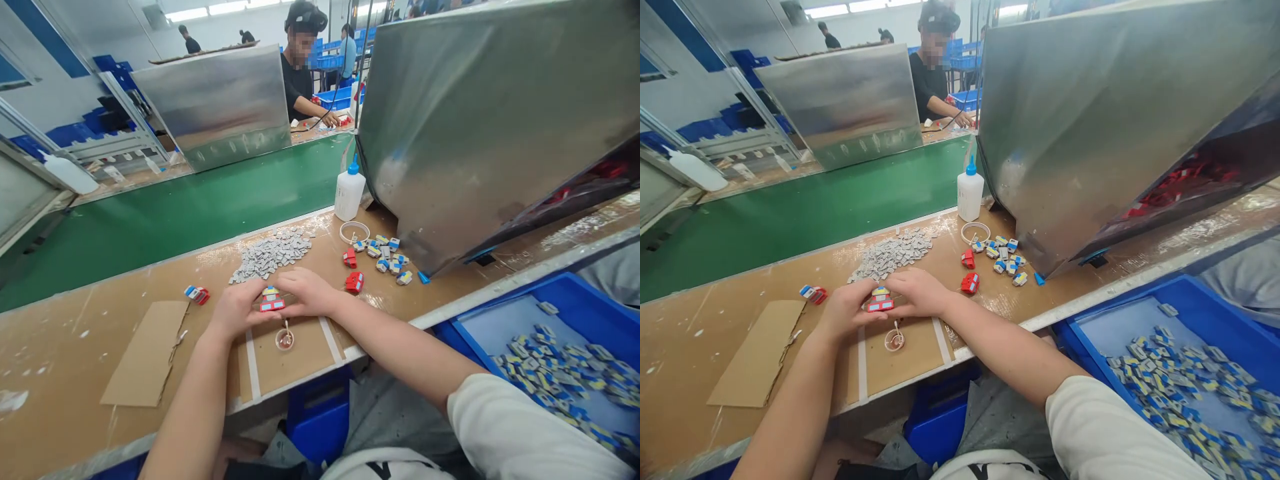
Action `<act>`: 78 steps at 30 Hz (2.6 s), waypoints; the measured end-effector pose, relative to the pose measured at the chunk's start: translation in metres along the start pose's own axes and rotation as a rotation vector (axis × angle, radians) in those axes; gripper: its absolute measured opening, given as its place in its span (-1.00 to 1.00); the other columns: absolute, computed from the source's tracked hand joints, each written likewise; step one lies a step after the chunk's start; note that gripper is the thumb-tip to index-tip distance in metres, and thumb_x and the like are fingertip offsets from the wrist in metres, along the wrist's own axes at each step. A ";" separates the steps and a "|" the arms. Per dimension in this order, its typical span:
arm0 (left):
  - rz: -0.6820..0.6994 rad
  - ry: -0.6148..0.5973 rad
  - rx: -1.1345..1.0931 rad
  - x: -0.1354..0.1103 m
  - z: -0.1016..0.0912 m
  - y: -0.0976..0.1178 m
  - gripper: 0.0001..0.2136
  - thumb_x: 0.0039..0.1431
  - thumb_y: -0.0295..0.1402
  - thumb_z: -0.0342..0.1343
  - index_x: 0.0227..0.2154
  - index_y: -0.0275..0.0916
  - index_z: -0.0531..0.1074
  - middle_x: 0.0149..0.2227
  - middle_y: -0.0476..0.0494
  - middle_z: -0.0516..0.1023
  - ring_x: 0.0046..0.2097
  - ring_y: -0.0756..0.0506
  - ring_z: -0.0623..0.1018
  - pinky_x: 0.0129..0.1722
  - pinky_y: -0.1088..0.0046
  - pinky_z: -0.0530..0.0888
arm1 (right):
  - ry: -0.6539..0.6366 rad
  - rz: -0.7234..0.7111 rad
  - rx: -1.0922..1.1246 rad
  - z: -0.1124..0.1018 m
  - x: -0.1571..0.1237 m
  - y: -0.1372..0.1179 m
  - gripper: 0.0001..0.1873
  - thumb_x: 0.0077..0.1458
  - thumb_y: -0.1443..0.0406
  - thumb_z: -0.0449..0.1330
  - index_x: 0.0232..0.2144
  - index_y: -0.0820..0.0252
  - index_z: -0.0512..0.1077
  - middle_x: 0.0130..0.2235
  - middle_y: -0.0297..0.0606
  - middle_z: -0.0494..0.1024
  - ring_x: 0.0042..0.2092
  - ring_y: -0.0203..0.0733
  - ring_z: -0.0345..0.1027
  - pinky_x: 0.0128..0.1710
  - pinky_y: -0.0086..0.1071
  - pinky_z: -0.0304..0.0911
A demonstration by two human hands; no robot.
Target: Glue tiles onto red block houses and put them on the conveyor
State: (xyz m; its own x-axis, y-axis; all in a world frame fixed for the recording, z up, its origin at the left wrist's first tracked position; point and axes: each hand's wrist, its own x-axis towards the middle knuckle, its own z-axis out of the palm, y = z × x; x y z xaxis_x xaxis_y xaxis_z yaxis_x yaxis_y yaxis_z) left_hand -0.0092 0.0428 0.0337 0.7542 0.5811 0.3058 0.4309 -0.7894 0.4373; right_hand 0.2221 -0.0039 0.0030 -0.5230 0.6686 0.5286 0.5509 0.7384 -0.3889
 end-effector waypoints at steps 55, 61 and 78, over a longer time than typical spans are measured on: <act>-0.097 0.046 0.064 0.000 0.023 -0.030 -0.54 0.29 0.12 0.00 -0.48 -0.17 0.41 -0.51 -0.03 0.52 -0.45 -0.13 0.51 -0.43 0.41 0.39 | -0.096 0.177 0.034 0.011 0.016 0.015 -0.58 0.14 0.03 0.40 -0.39 0.18 0.33 -0.38 -0.44 0.40 -0.32 -0.33 0.21 -0.37 -0.47 0.01; -0.141 0.060 0.041 0.007 0.021 -0.029 -0.55 0.23 0.12 -0.01 -0.51 -0.16 0.39 -0.54 -0.02 0.49 -0.47 -0.14 0.50 -0.45 0.39 0.38 | -0.104 0.219 0.053 0.009 0.019 0.017 -0.55 0.17 -0.03 0.36 -0.39 0.18 0.33 -0.37 -0.44 0.41 -0.33 -0.33 0.19 -0.39 -0.48 0.00; -0.320 0.015 0.039 0.011 0.027 -0.006 -0.44 0.30 0.13 -0.12 -0.42 -0.34 0.39 -0.48 0.07 0.30 -0.34 0.03 0.30 -0.29 0.55 0.20 | -0.086 0.234 0.252 0.020 0.014 0.034 -0.60 0.22 0.03 0.27 -0.38 0.20 0.27 -0.39 -0.44 0.34 -0.32 -0.31 0.13 -0.32 -0.42 -0.10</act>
State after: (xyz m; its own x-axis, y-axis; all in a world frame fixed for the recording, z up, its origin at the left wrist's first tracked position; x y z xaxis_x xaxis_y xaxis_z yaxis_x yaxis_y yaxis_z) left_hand 0.0096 0.0484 0.0119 0.5698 0.8039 0.1707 0.6638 -0.5726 0.4811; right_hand 0.2197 0.0323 -0.0179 -0.4605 0.8191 0.3420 0.4899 0.5558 -0.6716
